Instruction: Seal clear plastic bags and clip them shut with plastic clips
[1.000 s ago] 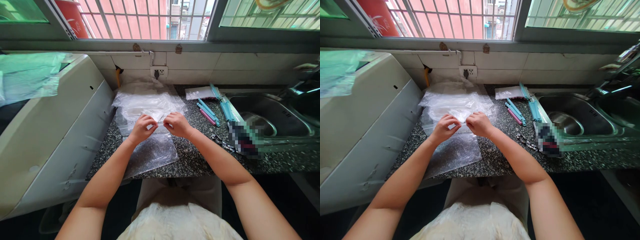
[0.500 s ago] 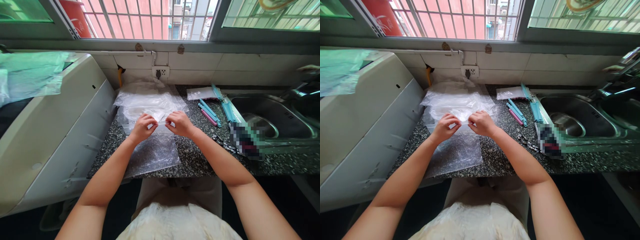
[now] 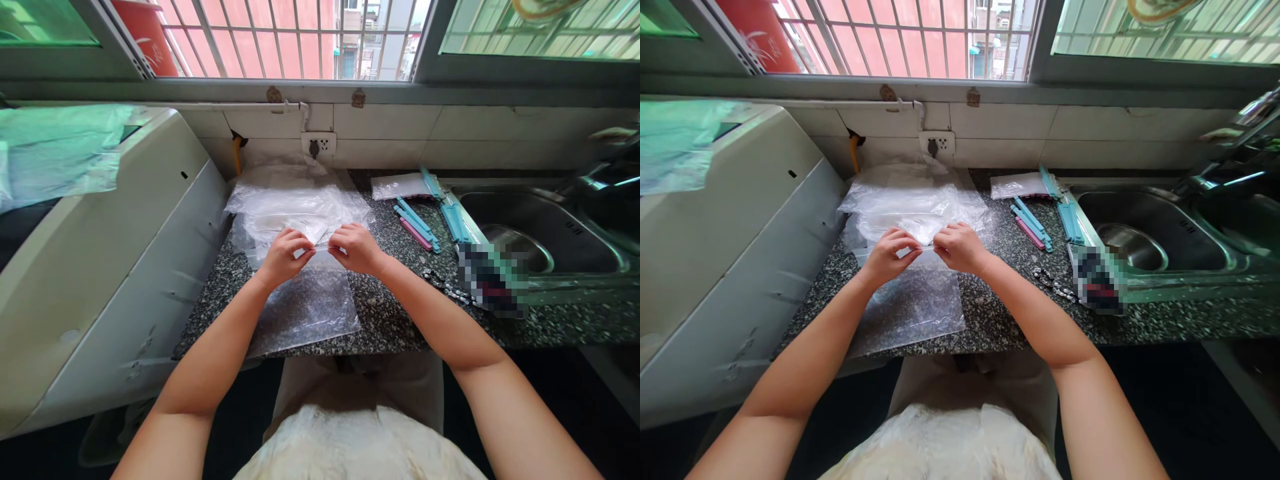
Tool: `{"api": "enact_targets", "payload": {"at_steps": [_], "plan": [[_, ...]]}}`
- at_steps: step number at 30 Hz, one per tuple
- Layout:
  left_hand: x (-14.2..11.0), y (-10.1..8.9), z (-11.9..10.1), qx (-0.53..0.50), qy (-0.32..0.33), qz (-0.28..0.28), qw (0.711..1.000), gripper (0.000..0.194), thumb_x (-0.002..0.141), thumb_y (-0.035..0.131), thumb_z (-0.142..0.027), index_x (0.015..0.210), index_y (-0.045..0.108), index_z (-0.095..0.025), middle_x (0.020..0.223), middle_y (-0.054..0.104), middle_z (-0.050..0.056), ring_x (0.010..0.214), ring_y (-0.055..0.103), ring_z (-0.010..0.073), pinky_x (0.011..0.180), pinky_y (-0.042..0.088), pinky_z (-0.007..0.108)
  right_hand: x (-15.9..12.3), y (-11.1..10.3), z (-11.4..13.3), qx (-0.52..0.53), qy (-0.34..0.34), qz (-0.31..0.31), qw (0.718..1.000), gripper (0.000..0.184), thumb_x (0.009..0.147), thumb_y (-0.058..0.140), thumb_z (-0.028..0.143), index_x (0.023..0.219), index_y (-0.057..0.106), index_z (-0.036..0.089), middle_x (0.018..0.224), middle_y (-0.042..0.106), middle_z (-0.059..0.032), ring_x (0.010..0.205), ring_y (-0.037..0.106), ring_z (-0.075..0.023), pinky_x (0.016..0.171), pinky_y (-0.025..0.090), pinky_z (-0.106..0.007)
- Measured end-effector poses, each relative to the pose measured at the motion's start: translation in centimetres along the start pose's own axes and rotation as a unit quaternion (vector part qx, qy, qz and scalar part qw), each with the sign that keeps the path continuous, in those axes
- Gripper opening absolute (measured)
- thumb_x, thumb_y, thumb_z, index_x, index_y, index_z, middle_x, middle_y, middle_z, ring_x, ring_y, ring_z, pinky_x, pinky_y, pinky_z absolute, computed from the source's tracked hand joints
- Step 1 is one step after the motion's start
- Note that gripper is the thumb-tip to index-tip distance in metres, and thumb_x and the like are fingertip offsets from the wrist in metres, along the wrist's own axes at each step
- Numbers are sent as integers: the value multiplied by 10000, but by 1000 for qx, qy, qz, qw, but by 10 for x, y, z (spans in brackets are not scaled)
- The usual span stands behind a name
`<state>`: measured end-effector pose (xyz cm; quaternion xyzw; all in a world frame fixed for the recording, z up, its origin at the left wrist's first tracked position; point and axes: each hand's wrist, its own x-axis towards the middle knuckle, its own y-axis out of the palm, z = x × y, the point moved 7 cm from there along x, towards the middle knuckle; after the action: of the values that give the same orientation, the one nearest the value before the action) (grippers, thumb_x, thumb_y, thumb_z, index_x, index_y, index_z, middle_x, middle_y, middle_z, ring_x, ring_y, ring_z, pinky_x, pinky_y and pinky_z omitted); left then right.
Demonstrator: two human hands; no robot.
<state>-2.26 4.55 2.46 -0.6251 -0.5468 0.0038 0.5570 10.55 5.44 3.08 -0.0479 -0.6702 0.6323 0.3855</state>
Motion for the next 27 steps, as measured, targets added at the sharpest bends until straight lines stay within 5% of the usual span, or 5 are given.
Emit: {"api": "enact_targets", "payload": {"at_steps": [9, 27], "plan": [[2, -6, 7, 14, -32, 13, 999, 141, 805, 577, -260, 706, 655, -198, 712, 646, 23, 759, 535, 177, 743, 447, 325, -1, -9, -10, -2, 33, -18, 999, 165, 822, 490, 230, 699, 584, 173, 694, 635, -37, 693, 480, -159, 690, 284, -291], [0, 0, 1, 8, 6, 2, 1000, 127, 806, 583, -243, 720, 657, -186, 687, 636, 23, 741, 524, 172, 721, 447, 315, 0, 1, -1, 10, 9, 1, 1000, 180, 836, 472, 230, 733, 607, 172, 711, 641, -42, 704, 486, -162, 673, 276, -293]]}}
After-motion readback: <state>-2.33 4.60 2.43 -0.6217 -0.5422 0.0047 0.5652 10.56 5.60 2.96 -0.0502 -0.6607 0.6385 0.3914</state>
